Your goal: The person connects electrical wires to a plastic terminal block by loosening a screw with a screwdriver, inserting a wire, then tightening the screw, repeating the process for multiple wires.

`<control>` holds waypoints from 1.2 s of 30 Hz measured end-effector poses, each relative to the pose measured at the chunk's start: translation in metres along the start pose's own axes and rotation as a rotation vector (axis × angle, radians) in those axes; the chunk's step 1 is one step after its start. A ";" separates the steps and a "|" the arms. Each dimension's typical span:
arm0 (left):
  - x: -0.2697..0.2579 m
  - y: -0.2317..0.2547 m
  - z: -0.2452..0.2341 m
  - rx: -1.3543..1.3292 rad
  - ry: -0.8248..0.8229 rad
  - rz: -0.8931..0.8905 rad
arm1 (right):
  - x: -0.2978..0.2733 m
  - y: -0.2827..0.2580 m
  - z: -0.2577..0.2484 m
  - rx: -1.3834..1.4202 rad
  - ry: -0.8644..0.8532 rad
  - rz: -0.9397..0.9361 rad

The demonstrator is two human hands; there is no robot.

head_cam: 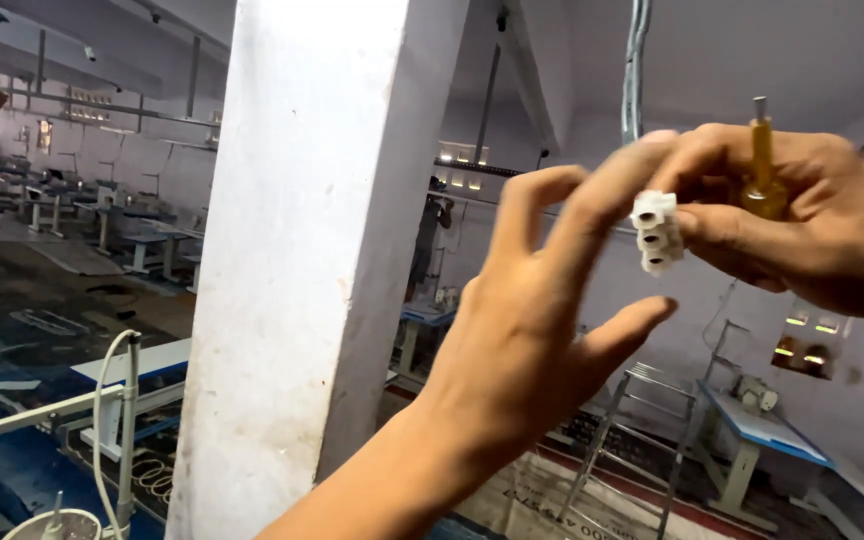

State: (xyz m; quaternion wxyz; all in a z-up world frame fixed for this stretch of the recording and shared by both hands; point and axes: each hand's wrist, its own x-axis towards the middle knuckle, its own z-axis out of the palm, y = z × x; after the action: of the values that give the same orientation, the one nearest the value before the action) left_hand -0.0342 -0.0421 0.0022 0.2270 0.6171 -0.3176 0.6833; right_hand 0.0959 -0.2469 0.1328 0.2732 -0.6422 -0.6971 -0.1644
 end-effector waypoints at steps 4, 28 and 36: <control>-0.003 -0.016 0.020 0.020 0.042 0.037 | 0.000 0.000 -0.002 0.013 0.005 0.013; 0.007 -0.020 0.031 -0.035 0.113 0.131 | 0.002 -0.002 -0.009 0.246 0.036 0.014; 0.009 -0.016 0.030 -0.031 0.087 0.123 | -0.001 0.006 -0.016 0.445 -0.045 -0.013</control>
State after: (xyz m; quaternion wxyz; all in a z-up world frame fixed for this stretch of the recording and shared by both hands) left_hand -0.0035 -0.0530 0.0150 0.2077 0.5625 -0.3552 0.7172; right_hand 0.1044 -0.2559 0.1444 0.3914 -0.5651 -0.7263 0.0061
